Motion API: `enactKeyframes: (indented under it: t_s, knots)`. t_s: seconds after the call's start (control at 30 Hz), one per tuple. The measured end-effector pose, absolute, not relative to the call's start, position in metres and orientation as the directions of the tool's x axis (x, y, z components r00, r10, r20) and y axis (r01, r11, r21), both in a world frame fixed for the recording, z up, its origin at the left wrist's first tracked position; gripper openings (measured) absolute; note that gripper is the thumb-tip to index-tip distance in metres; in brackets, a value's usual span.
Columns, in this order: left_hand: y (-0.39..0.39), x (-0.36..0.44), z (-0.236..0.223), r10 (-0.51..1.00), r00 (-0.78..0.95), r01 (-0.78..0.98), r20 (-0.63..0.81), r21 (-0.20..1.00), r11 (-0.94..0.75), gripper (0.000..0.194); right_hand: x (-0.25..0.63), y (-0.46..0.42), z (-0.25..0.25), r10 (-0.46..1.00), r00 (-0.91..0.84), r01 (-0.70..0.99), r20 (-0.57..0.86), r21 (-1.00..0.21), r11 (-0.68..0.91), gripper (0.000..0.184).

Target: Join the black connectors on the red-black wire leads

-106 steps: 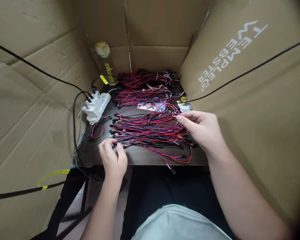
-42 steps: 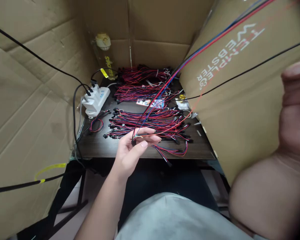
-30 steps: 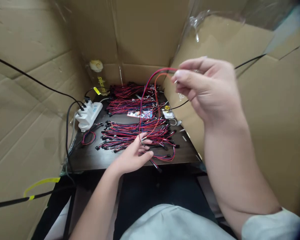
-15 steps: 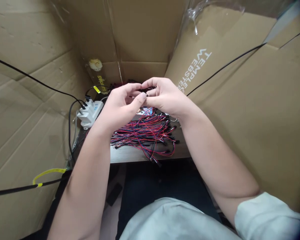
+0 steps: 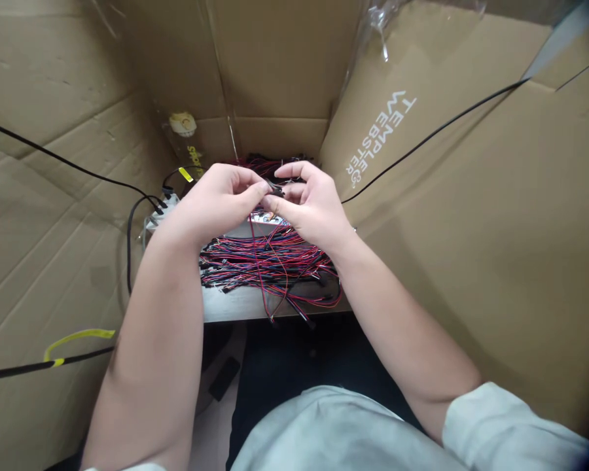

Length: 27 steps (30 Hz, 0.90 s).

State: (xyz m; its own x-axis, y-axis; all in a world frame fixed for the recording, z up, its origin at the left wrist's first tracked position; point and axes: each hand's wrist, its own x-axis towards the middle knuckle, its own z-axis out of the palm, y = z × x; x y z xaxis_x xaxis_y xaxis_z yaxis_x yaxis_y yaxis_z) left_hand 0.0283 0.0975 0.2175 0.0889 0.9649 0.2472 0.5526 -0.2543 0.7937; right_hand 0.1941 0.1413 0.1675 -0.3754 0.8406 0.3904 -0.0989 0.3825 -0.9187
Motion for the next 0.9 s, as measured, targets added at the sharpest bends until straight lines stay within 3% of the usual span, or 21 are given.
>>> enactKeyframes:
  t_s: [0.17,0.3,0.53,0.7,0.9]
  knots:
    - [0.093,0.024,0.212,0.931,0.149,0.485,0.333,0.796,-0.363,0.035,0.188,0.146,0.188,0.835,-0.387,0.111,0.391,-0.879,0.463,0.039]
    - [0.094,0.023,0.209,0.908,0.056,0.470,0.414,0.792,-0.390,0.031,0.183,0.143,0.186,0.834,-0.371,0.137,0.408,-0.864,0.484,0.032]
    - [0.128,0.021,0.182,0.850,-0.254,0.266,0.462,0.878,-0.398,0.045,0.186,0.139,0.171,0.836,-0.439,0.061,0.328,-0.918,0.392,0.031]
    - [0.146,0.002,0.175,0.823,-0.424,0.050,0.377,0.917,-0.395,0.050,0.192,0.137,0.166,0.830,-0.536,0.093,0.155,-0.966,0.240,0.035]
    - [0.147,-0.032,0.172,0.751,-0.578,-0.033,0.320,0.910,-0.413,0.048,0.202,0.136,0.157,0.770,-0.638,0.081,0.023,-0.992,0.097,0.031]
